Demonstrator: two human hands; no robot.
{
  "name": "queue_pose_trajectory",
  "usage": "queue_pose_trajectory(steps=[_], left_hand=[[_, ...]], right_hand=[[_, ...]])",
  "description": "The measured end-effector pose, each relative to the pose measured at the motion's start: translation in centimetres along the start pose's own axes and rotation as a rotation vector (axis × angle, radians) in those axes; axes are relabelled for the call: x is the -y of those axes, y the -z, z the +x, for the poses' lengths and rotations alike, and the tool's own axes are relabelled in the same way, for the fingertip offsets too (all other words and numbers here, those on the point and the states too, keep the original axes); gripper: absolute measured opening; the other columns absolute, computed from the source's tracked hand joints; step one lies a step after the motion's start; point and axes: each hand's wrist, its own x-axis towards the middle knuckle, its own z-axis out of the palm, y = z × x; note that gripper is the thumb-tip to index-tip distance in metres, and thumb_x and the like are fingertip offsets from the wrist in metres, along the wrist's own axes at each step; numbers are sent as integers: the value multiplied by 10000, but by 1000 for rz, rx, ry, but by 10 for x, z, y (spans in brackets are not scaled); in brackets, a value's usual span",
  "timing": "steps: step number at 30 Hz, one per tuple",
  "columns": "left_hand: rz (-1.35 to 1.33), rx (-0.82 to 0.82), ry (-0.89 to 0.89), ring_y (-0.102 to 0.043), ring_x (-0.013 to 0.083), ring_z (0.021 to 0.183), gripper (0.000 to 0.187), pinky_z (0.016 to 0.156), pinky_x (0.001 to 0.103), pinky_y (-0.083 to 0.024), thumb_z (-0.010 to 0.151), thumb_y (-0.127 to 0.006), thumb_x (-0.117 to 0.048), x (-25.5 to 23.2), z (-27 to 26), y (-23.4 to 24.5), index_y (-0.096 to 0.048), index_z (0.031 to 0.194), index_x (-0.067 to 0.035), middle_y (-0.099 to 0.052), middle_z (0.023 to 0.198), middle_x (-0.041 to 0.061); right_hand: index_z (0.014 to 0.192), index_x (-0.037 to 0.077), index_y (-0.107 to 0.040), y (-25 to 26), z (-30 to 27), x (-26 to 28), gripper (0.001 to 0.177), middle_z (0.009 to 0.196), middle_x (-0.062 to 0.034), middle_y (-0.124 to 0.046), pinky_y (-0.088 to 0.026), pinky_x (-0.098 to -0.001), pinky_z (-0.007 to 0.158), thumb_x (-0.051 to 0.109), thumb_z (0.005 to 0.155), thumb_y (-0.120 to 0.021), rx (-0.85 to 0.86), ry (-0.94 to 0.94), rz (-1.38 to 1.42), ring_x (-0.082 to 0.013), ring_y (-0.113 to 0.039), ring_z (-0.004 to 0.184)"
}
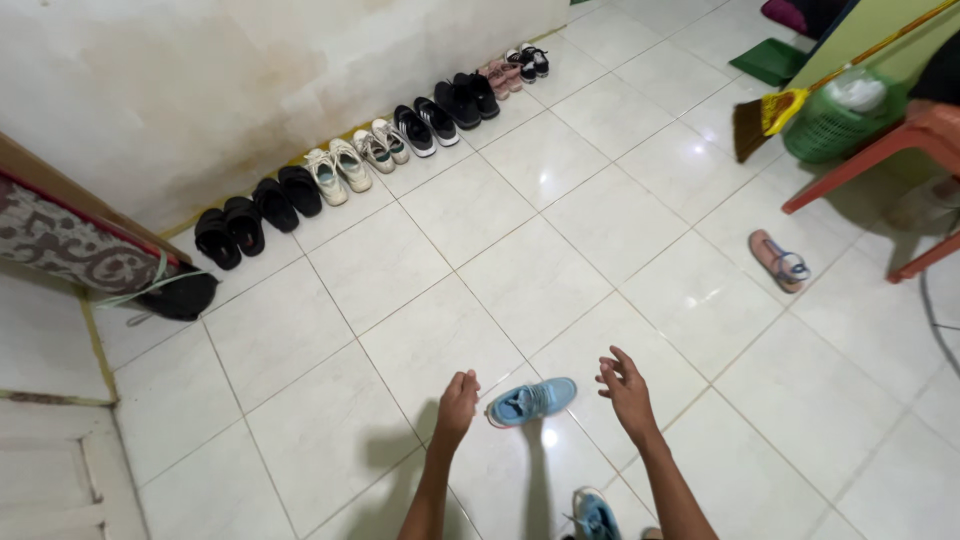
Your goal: The person places a rolled paper onto a box, walks across the room to pick up a sneaker and a sandal from the floor, and lines them up next to other footwear along the wall.
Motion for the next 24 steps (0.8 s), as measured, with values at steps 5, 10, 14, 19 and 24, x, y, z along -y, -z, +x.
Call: queue_pose_trajectory(steps=[5,10,14,19,24], left_hand=[[212,80,4,-628,266,707,333,691,430,-516,1004,-566,-416,137,91,-43,-637,968,-93,-623,754,90],[442,192,-388,-662,396,970,208,874,456,-548,947,-655,-304,267,145,-83,-717,1030,-123,-708,989,194],[607,141,-172,-623,422,1087,323,966,469,-521,940,-642,-326,330,167,-106,-633,1225,-175,-568,1236,251],[637,61,-145,-595,426,1175,456,983,503,-501,910,-640,-312,373,196,-123,-574,1344,-189,-529,1336,216],[658,36,-234,-559,452,1157,517,932,525,-491,842,-711,-268,409,194,-139,-591,1327,-132,-538,1342,241]], right_hand=[[1369,88,-606,-48,67,-146,473,1224,-122,-705,-611,-367,784,336,967,-625,77,-59,-181,-219,-704,1006],[1257,92,-692,-99,103,-284,409,1105,-89,-755,-589,-342,710,352,943,-655,109,-135,-240,-177,-689,871],[1252,125,-650,-136,110,-353,388,1012,-90,-748,-549,-349,652,331,923,-659,206,-259,-216,-186,-630,766],[1216,24,-603,-164,116,-414,551,999,-164,-684,-597,-391,659,470,911,-712,227,-429,-113,-204,-657,811],[1302,132,-520,-185,110,-449,768,1213,-152,-612,-611,-493,799,715,819,-648,325,-796,-103,-266,-639,935]])
